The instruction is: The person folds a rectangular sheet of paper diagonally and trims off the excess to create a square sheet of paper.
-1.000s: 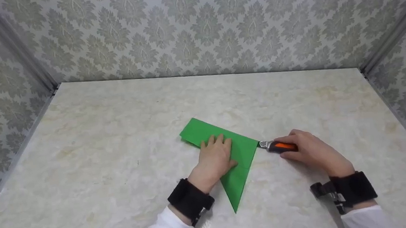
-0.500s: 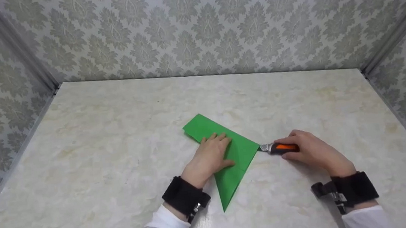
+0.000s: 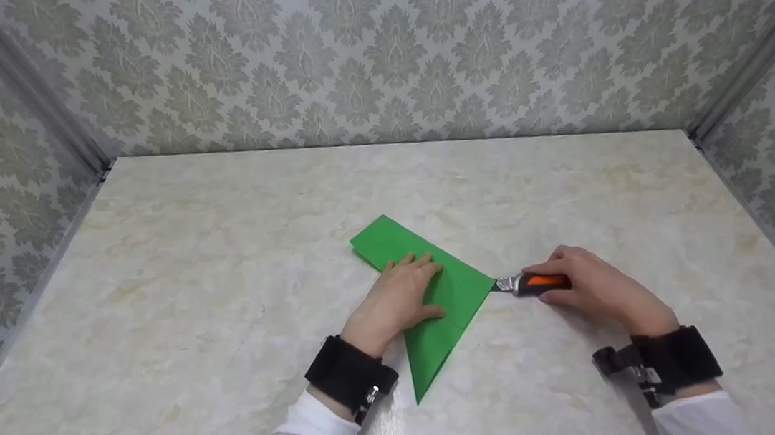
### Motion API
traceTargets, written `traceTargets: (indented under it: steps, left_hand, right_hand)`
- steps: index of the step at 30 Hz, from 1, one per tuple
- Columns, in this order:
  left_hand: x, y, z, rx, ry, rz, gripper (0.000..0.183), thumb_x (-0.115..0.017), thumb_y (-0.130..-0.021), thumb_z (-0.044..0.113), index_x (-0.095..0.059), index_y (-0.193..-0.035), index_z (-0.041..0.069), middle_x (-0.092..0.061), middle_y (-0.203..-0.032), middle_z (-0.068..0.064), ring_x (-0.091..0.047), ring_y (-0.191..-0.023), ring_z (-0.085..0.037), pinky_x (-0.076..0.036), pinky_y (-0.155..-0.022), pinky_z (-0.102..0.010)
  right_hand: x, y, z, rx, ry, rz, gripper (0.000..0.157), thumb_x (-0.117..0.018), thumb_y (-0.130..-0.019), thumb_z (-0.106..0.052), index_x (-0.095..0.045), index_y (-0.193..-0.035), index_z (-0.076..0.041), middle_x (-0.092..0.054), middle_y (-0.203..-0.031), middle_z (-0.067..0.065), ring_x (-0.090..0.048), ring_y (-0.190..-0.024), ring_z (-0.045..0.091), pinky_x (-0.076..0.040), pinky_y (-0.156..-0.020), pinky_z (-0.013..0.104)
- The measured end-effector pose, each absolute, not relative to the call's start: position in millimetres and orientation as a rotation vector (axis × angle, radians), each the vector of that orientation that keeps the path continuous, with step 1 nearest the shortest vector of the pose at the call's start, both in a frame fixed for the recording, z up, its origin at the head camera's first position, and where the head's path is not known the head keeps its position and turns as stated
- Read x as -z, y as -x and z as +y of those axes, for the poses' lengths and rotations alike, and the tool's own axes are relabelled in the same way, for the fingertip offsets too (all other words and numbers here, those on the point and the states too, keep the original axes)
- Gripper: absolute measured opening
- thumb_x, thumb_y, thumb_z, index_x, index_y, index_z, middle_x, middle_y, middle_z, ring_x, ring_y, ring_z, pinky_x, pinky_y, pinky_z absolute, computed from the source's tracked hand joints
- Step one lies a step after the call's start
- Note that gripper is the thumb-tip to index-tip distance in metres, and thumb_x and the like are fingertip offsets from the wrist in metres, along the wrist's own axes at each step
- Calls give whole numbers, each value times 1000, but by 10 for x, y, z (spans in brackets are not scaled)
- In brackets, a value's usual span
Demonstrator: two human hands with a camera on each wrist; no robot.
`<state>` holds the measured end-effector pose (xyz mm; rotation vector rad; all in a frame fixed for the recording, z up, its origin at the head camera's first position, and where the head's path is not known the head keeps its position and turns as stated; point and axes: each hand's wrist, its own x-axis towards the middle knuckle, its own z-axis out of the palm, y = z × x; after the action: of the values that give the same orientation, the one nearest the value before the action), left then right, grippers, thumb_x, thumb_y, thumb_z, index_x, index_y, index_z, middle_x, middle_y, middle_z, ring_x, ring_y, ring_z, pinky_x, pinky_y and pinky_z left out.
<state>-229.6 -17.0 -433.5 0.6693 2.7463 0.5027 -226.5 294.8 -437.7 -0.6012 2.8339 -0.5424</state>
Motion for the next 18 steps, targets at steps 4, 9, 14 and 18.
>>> traceTargets:
  steps: [4, 9, 14, 18]
  left_hand:
    - [4341, 2309, -186, -526, -687, 2724, 71, -76, -89, 33, -46, -149, 10, -36, -161, -12, -26, -152, -36, -22, -124, -57]
    - [4337, 2318, -217, -526, -725, 2684, 71, -76, -89, 32, -46, -150, 11, -35, -162, -10, -24, -154, -34, -19, -125, -55]
    - [4325, 2315, -243, -507, -764, 2667, 70, -76, -89, 31, -46, -150, 12, -35, -162, -9, -23, -154, -32, -20, -126, -52]
    - [4316, 2319, -239, -481, -778, 2657, 70, -76, -89, 32, -46, -150, 14, -33, -163, -7, -22, -155, -31, -20, -126, -49]
  right_hand:
    - [4384, 2270, 2958, 550, 595, 2823, 44, -74, -90, -16, -67, -133, -20, -58, -106, 4, -51, -97, 20, -43, -85, 35]
    - [4363, 2268, 2990, 557, 614, 2792, 45, -75, -88, -15, -67, -132, -21, -59, -105, 3, -50, -95, 17, -42, -83, 31]
    - [4329, 2260, 2996, 553, 662, 2780, 46, -77, -86, -15, -68, -131, -21, -60, -104, 2, -51, -94, 16, -42, -83, 28]
    - [4317, 2255, 2983, 546, 680, 2781, 46, -78, -86, -15, -68, -131, -21, -60, -103, 2, -50, -94, 15, -42, -82, 27]
